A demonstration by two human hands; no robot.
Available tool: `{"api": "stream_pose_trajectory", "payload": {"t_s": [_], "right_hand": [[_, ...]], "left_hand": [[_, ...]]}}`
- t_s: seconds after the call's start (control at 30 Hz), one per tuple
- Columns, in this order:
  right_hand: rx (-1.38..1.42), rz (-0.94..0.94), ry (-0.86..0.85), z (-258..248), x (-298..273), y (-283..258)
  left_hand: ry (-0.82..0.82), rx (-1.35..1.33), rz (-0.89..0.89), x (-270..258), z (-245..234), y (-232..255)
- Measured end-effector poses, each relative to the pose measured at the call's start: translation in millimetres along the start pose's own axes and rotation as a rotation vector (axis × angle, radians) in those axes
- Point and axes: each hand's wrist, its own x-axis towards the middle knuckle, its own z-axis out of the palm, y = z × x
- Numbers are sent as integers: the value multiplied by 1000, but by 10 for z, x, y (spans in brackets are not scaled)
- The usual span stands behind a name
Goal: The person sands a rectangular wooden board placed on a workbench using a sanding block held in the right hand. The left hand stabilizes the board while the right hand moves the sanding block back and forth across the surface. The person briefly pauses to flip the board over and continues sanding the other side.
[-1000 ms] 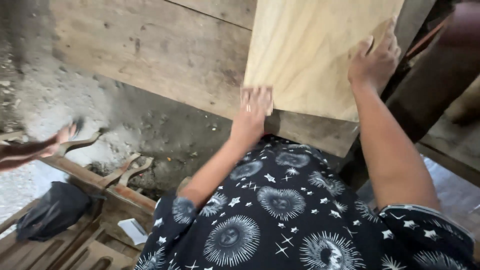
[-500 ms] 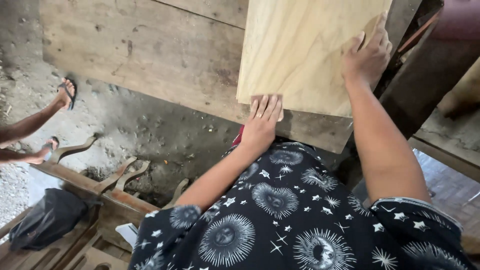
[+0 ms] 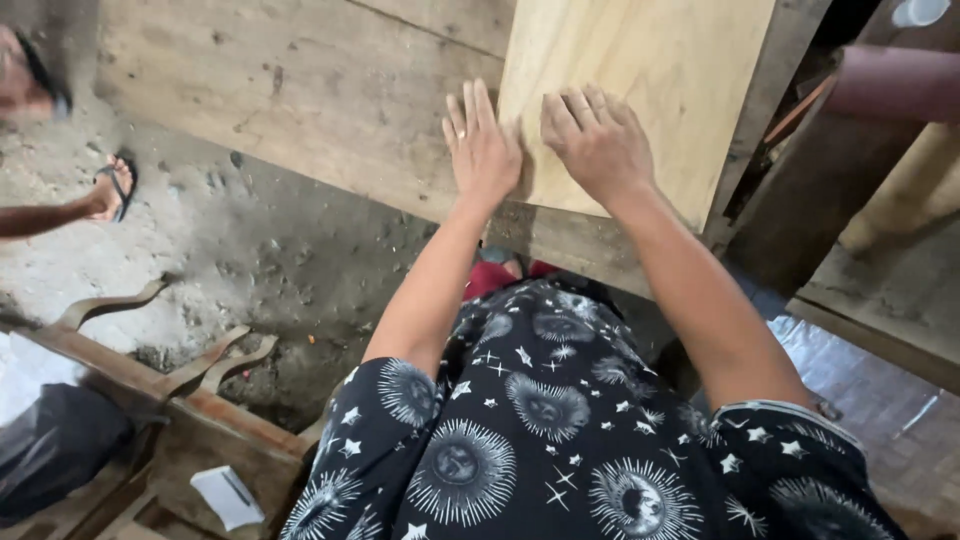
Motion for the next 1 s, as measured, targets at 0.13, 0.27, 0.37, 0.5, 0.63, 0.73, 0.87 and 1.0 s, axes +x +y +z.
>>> {"api": "stream_pose_trajectory", "payload": {"t_s": [0.13, 0.27, 0.37, 0.5, 0.63, 0.73, 0.87, 1.0], "right_hand": [[-99, 13, 82, 52, 14, -109], [133, 68, 260, 184, -507, -515], [178, 20, 479, 683, -953, -815], [77, 101, 472, 832, -778, -856], [195, 142, 546, 785, -673, -801], [198, 55, 415, 731, -830, -820], [51, 16, 597, 782, -353, -597], [107, 48, 645, 586, -318, -676]], "left_hand": [[-101, 28, -82, -42, 95, 15], [-89, -24, -103, -121, -61, 118], [-91, -30, -87, -82, -38, 81], [-82, -48, -77, -75, -3, 85], [-71, -52, -71, -85, 3, 93], [-40, -74, -70, -65, -10, 104], [-98, 92, -86, -73, 85, 26], [-95, 124, -51, -37, 75, 34]]}}
